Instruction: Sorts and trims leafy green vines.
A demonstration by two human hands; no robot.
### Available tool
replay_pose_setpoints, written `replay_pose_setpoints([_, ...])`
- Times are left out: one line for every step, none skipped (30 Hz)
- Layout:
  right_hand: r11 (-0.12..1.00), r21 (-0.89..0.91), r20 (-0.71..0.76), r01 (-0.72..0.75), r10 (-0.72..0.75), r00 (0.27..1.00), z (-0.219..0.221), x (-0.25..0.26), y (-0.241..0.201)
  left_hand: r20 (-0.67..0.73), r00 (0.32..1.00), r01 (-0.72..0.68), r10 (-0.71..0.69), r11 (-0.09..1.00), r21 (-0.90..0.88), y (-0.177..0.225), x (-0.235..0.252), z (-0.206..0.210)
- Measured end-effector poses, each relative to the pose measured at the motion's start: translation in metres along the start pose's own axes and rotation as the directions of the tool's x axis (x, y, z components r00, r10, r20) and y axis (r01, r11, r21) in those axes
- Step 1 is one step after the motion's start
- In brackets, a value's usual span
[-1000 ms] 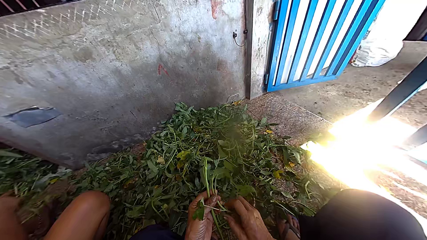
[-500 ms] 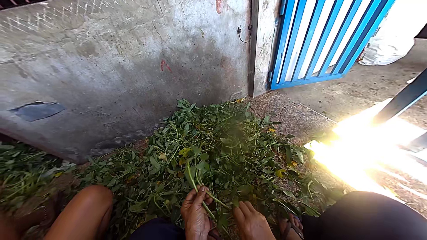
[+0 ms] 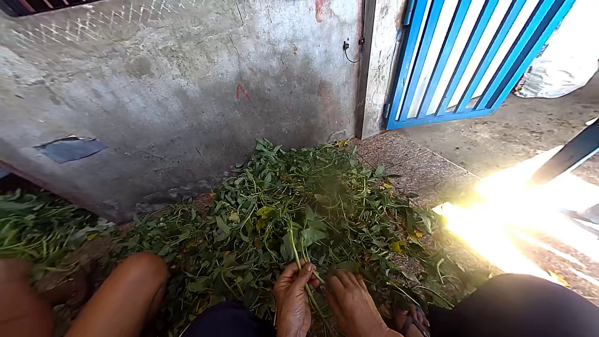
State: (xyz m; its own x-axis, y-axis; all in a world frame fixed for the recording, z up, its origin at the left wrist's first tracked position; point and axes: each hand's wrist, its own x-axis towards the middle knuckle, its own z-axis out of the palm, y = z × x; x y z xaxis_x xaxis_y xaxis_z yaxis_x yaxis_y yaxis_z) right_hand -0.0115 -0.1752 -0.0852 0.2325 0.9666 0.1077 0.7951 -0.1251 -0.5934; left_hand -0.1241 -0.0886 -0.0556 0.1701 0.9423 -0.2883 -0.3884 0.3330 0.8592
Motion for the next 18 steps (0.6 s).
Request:
replay_pose_setpoints([0.997, 0.070, -0.053, 0.018, -0.015, 0.998, 0.006, 0.001, 0.003, 0.005, 1.000, 0.006, -0.005, 1.000, -0.006, -0.001, 0.000, 0.001])
replay_pose_setpoints([0.991, 0.131, -0.113, 0.032, -0.017, 0.993, 0.011, 0.000, 0.005, 0.004, 1.000, 0.012, -0.012, 1.000, -0.006, -0.001, 0.000, 0.002])
replay_pose_setpoints([0.983, 0.178, -0.170, 0.041, -0.010, 0.985, 0.016, 0.000, 0.006, 0.000, 1.000, 0.022, -0.022, 1.000, 0.001, -0.001, -0.001, 0.002])
replay_pose_setpoints([0.976, 0.212, -0.214, 0.044, 0.002, 0.977, 0.019, -0.001, 0.007, -0.004, 0.999, 0.036, -0.036, 0.999, 0.013, -0.002, -0.001, 0.002])
replay_pose_setpoints([0.970, 0.238, -0.235, 0.045, 0.013, 0.972, 0.022, -0.001, 0.008, -0.008, 0.999, 0.050, -0.050, 0.999, 0.021, -0.002, -0.001, 0.003])
replay_pose_setpoints([0.965, 0.256, -0.233, 0.047, 0.015, 0.972, 0.025, -0.001, 0.008, -0.015, 0.998, 0.063, -0.063, 0.998, 0.021, -0.003, -0.002, 0.003])
replay_pose_setpoints([0.959, 0.282, -0.210, 0.043, 0.017, 0.978, 0.026, -0.002, 0.008, -0.018, 0.997, 0.077, -0.077, 0.997, 0.019, -0.004, -0.002, 0.004])
replay_pose_setpoints([0.948, 0.317, -0.179, 0.037, 0.021, 0.984, 0.027, -0.004, 0.007, -0.021, 0.995, 0.093, -0.093, 0.996, 0.011, -0.005, -0.003, 0.005])
replay_pose_setpoints([0.932, 0.360, -0.150, 0.028, 0.028, 0.988, 0.028, -0.007, 0.005, -0.019, 0.994, 0.108, -0.108, 0.994, -0.002, -0.007, -0.004, 0.006])
replay_pose_setpoints([0.920, 0.392, -0.134, 0.021, 0.035, 0.990, 0.030, -0.010, 0.002, -0.018, 0.992, 0.121, -0.121, 0.992, -0.018, -0.008, -0.004, 0.007])
replay_pose_setpoints([0.911, 0.412, -0.126, 0.012, 0.044, 0.991, 0.033, -0.013, 0.000, -0.021, 0.991, 0.131, -0.132, 0.991, -0.041, -0.010, -0.005, 0.007])
replay_pose_setpoints([0.904, 0.428, -0.127, 0.005, 0.055, 0.990, 0.036, -0.016, -0.001, -0.027, 0.989, 0.143, -0.144, 0.988, -0.057, -0.010, -0.005, 0.008])
replay_pose_setpoints([0.899, 0.438, -0.133, 0.002, 0.063, 0.989, 0.038, -0.018, -0.002, -0.035, 0.987, 0.153, -0.156, 0.986, -0.064, -0.011, -0.006, 0.008])
replay_pose_setpoints([0.897, 0.442, -0.151, 0.009, 0.065, 0.986, 0.040, -0.020, -0.002, -0.042, 0.985, 0.163, -0.165, 0.985, -0.055, -0.010, -0.006, 0.008])
replay_pose_setpoints([0.897, 0.441, -0.173, 0.022, 0.061, 0.983, 0.042, -0.020, -0.001, -0.054, 0.985, 0.162, -0.164, 0.986, -0.030, -0.009, -0.006, 0.007])
replay_pose_setpoints([0.902, 0.431, -0.194, 0.035, 0.054, 0.979, 0.043, -0.020, 0.000, -0.066, 0.987, 0.148, -0.148, 0.989, 0.003, -0.007, -0.006, 0.006])
replay_pose_setpoints([0.909, 0.414, -0.213, 0.053, 0.040, 0.976, 0.044, -0.020, 0.002, -0.073, 0.990, 0.125, -0.122, 0.992, 0.034, -0.005, -0.006, 0.006])
replay_pose_setpoints([0.915, 0.396, -0.223, 0.069, 0.023, 0.975, 0.043, -0.019, 0.005, -0.073, 0.993, 0.098, -0.094, 0.994, 0.054, -0.003, -0.005, 0.005])
